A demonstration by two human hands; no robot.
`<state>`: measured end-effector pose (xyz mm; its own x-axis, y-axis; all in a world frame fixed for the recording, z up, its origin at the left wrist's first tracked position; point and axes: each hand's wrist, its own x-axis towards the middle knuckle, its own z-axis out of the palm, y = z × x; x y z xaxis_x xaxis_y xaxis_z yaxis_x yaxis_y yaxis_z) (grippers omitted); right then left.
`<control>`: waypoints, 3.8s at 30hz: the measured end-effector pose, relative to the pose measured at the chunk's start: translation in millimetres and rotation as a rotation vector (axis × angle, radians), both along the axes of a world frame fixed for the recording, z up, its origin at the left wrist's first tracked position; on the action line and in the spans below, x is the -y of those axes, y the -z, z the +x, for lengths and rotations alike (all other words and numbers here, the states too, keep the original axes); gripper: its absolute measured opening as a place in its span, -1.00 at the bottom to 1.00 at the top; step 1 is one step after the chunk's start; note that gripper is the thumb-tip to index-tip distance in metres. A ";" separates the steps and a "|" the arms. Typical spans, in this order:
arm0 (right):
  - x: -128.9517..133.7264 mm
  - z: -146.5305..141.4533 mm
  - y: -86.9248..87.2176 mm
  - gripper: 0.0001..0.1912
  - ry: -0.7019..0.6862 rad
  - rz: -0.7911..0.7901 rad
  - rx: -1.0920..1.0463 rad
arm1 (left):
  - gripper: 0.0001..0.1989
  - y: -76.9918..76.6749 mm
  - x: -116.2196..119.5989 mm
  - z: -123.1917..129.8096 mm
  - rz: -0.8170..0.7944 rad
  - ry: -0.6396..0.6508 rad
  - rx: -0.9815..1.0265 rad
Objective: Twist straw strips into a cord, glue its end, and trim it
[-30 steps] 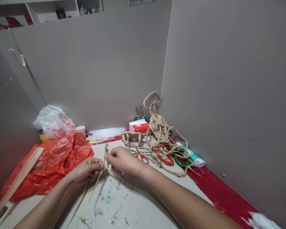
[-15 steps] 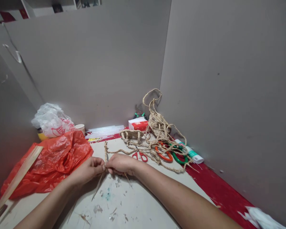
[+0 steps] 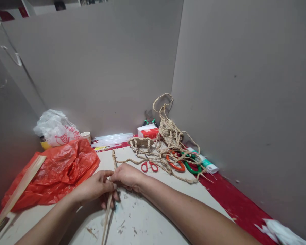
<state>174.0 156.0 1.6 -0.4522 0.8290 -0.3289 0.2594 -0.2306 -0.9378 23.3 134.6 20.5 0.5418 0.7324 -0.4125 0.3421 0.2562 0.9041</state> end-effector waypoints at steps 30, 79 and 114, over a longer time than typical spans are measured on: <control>-2.3 10.4 -4.2 -0.87 -0.109 0.127 0.195 | -0.89 8.6 -24.7 -19.8 0.587 -0.225 -0.283; 86.2 -24.6 -24.8 -0.74 -0.088 0.758 1.040 | -0.74 36.6 -12.3 -2.4 0.017 -0.266 0.277; 30.4 -13.1 15.0 -0.76 0.261 0.092 0.208 | -0.87 17.3 -12.2 -22.3 0.333 0.043 -0.122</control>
